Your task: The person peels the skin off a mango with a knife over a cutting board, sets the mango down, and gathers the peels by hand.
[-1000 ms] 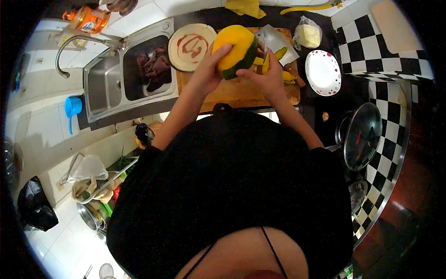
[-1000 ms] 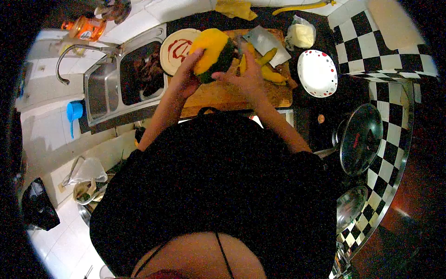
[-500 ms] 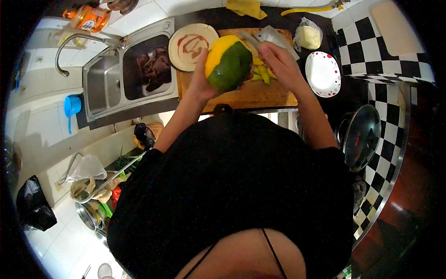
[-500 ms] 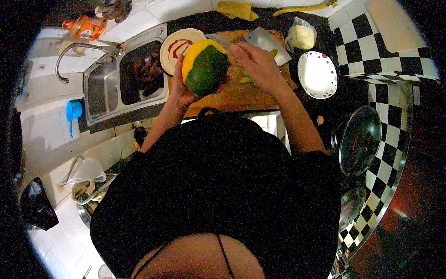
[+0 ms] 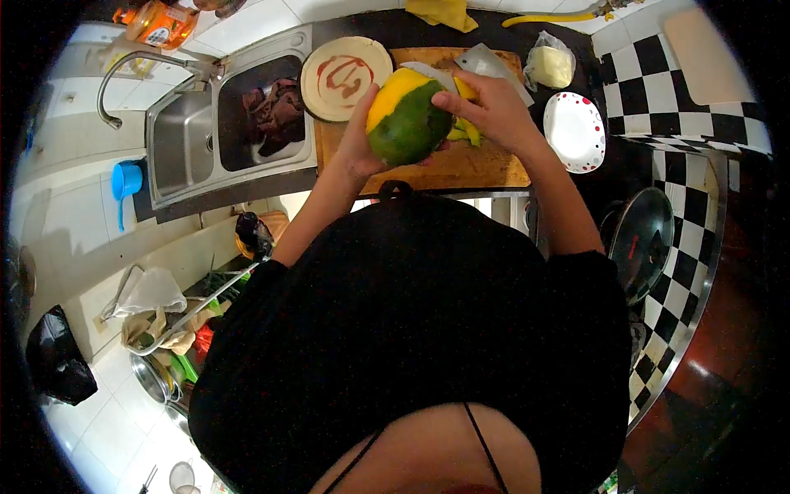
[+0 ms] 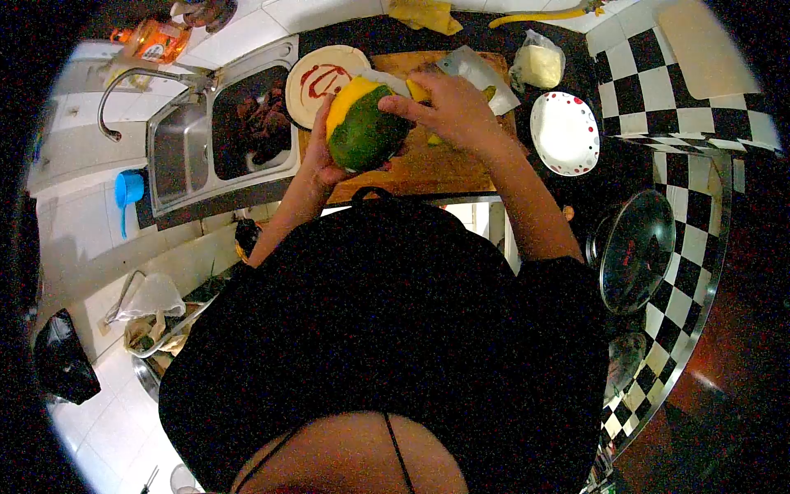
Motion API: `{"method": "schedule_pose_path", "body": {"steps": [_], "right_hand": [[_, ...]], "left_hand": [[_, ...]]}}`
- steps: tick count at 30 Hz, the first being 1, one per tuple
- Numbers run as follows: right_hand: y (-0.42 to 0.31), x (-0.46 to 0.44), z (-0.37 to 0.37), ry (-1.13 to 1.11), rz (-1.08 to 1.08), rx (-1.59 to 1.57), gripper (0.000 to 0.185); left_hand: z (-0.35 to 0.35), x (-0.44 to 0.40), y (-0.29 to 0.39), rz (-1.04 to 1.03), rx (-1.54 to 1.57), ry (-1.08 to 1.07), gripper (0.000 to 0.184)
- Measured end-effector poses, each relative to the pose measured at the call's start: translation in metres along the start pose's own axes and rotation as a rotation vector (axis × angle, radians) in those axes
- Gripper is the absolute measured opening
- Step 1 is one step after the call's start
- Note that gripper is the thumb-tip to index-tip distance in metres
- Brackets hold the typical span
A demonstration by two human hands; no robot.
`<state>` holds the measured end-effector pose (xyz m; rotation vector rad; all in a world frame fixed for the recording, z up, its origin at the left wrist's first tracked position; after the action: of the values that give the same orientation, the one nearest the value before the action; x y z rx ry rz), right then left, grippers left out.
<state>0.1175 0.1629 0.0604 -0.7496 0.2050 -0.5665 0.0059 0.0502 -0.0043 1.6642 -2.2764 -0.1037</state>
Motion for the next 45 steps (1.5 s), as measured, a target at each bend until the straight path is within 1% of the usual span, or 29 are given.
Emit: {"method": "schedule_pose_path", "body": {"steps": [3, 5, 6, 8, 12, 14, 15, 17, 18, 20, 21, 23, 27, 29, 33, 35, 36, 39, 41, 42, 44, 45], "right_hand": [[-0.006, 0.003, 0.002, 0.052, 0.02, -0.014, 0.058], [-0.008, 0.004, 0.002, 0.017, -0.017, -0.026, 0.066], [-0.007, 0.005, 0.003, 0.018, -0.018, -0.026, 0.066], [-0.001, 0.005, -0.001, -0.077, -0.109, 0.039, 0.067], [-0.003, 0.009, -0.003, -0.072, -0.136, 0.092, 0.068], [-0.006, 0.01, 0.001, 0.024, -0.108, 0.096, 0.062], [-0.006, 0.011, 0.0, 0.022, -0.107, 0.095, 0.062], [-0.008, 0.012, 0.0, 0.039, -0.02, 0.068, 0.062], [-0.011, 0.014, 0.0, 0.038, -0.019, 0.069, 0.062], [-0.021, 0.019, 0.006, 0.113, -0.04, 0.16, 0.063], [-0.024, 0.019, 0.009, 0.115, -0.04, 0.162, 0.063], [-0.022, 0.02, 0.007, 0.033, -0.149, 0.26, 0.07], [-0.016, 0.023, 0.001, 0.052, -0.174, 0.242, 0.069], [-0.013, 0.024, -0.005, 0.185, -0.068, 0.209, 0.062], [-0.011, 0.023, -0.004, 0.213, -0.088, 0.28, 0.061], [-0.01, 0.022, -0.006, 0.028, -0.183, 0.232, 0.066], [-0.012, 0.023, -0.005, 0.027, -0.183, 0.233, 0.066], [-0.014, 0.023, -0.004, 0.042, -0.198, 0.246, 0.065], [-0.01, 0.021, 0.0, 0.118, -0.281, 0.25, 0.067], [-0.008, 0.02, -0.001, 0.119, -0.28, 0.253, 0.067], [-0.007, 0.016, 0.0, 0.207, -0.191, 0.212, 0.07], [-0.006, 0.016, 0.001, 0.21, -0.195, 0.212, 0.07]], "left_hand": [[0.001, -0.001, -0.001, 0.016, -0.031, 0.023, 0.071], [0.0, 0.0, -0.002, 0.028, -0.061, 0.064, 0.072], [0.0, 0.0, -0.002, 0.03, -0.061, 0.063, 0.072], [-0.001, 0.0, -0.003, 0.023, -0.046, 0.063, 0.073], [-0.002, 0.002, -0.007, 0.042, -0.046, 0.125, 0.073], [-0.001, 0.003, -0.007, 0.019, -0.103, 0.191, 0.073], [0.0, 0.003, -0.007, 0.017, -0.102, 0.193, 0.073], [-0.003, 0.002, -0.007, 0.033, -0.044, 0.119, 0.071], [-0.009, 0.002, -0.007, 0.032, -0.043, 0.118, 0.071], [-0.018, 0.006, -0.004, -0.008, -0.128, 0.252, 0.067], [-0.015, 0.005, -0.004, -0.008, -0.129, 0.25, 0.067], [-0.007, 0.002, -0.001, -0.063, -0.16, 0.232, 0.067], [-0.009, -0.001, -0.004, -0.033, -0.106, 0.17, 0.068], [-0.005, 0.002, -0.003, -0.074, -0.105, 0.264, 0.068], [0.002, -0.001, -0.004, -0.052, -0.102, 0.204, 0.067], [0.003, -0.001, -0.005, -0.058, -0.104, 0.16, 0.065], [0.003, -0.002, -0.005, -0.058, -0.103, 0.16, 0.065], [-0.001, -0.001, -0.005, -0.091, -0.082, 0.2, 0.064], [-0.012, -0.001, -0.002, -0.151, -0.095, 0.251, 0.054], [-0.012, -0.001, -0.002, -0.153, -0.095, 0.248, 0.054], [-0.012, -0.003, -0.003, -0.114, -0.06, 0.239, 0.054], [-0.012, -0.003, -0.003, -0.109, -0.061, 0.238, 0.054]]}}
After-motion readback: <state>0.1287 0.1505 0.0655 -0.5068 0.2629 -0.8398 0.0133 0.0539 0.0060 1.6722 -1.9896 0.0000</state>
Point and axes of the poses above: each hand's wrist, its own x-axis away from the middle knuckle, its own z-axis out of the back of the hand, y = z × x, the point moved 5 cm from there along -x, towards the middle knuckle, and after that the axes turned 1 degree about x, right-handed, at the moved point
